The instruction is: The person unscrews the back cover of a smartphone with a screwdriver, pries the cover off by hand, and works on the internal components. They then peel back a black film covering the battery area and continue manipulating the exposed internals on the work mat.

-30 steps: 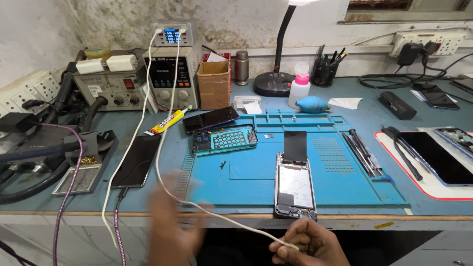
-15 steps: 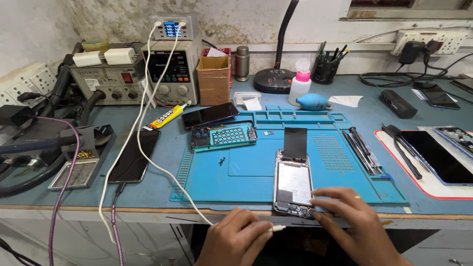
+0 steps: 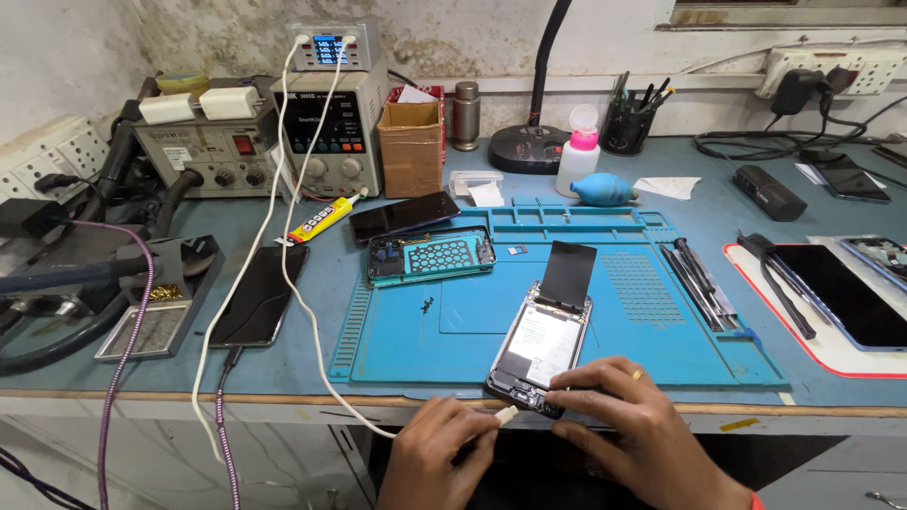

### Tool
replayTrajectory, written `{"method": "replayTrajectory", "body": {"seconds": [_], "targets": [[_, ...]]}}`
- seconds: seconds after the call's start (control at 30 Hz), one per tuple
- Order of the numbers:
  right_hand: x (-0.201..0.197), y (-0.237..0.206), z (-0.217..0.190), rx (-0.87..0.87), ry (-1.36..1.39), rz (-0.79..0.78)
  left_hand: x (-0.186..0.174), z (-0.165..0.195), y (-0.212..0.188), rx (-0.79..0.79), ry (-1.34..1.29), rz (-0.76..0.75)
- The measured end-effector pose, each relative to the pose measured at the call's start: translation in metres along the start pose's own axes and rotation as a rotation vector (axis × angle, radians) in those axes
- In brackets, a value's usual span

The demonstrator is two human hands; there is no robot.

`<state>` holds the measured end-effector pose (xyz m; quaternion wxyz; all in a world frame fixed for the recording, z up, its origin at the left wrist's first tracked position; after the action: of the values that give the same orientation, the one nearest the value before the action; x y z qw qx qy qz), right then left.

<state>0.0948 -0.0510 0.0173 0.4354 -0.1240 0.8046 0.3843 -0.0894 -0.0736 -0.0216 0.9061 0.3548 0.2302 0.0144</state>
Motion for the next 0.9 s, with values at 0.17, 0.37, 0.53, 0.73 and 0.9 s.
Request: {"method": "replayTrajectory", "body": {"seconds": [0.17, 0.37, 0.53, 0.73, 0.9], "targets": [[-0.011, 0.028, -0.015, -0.214, -0.091, -0.101, -0.007, 0.007, -0.001, -0.003, -0.019, 0.044], [0.008, 0.057, -0.004, -0.083, -0.085, -0.526, -0.007, 0.018, 0.005, 0.053, -0.002, 0.054], [0.028, 0.072, -0.012, -0.074, -0.097, -0.711, -0.012, 0.011, 0.006, -0.008, 0.036, 0.073], [0.027, 0.086, -0.032, -0.234, 0.014, -0.626, -0.013, 0.005, 0.009, -0.043, 0.09, 0.076], [0.034, 0.09, -0.023, -0.213, -0.004, -0.604, -0.013, 0.009, 0.011, -0.033, 0.152, 0.085]]}}
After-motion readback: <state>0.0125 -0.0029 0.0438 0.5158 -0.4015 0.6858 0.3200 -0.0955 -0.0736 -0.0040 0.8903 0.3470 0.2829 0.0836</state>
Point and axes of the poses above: each hand's wrist, its own y-axis towards the middle knuckle, its own x-axis out of the palm, z = x × y, the point moved 10 cm from there along y, towards the middle knuckle, and after that the axes turned 7 degrees about -y, right-handed, at the moved point
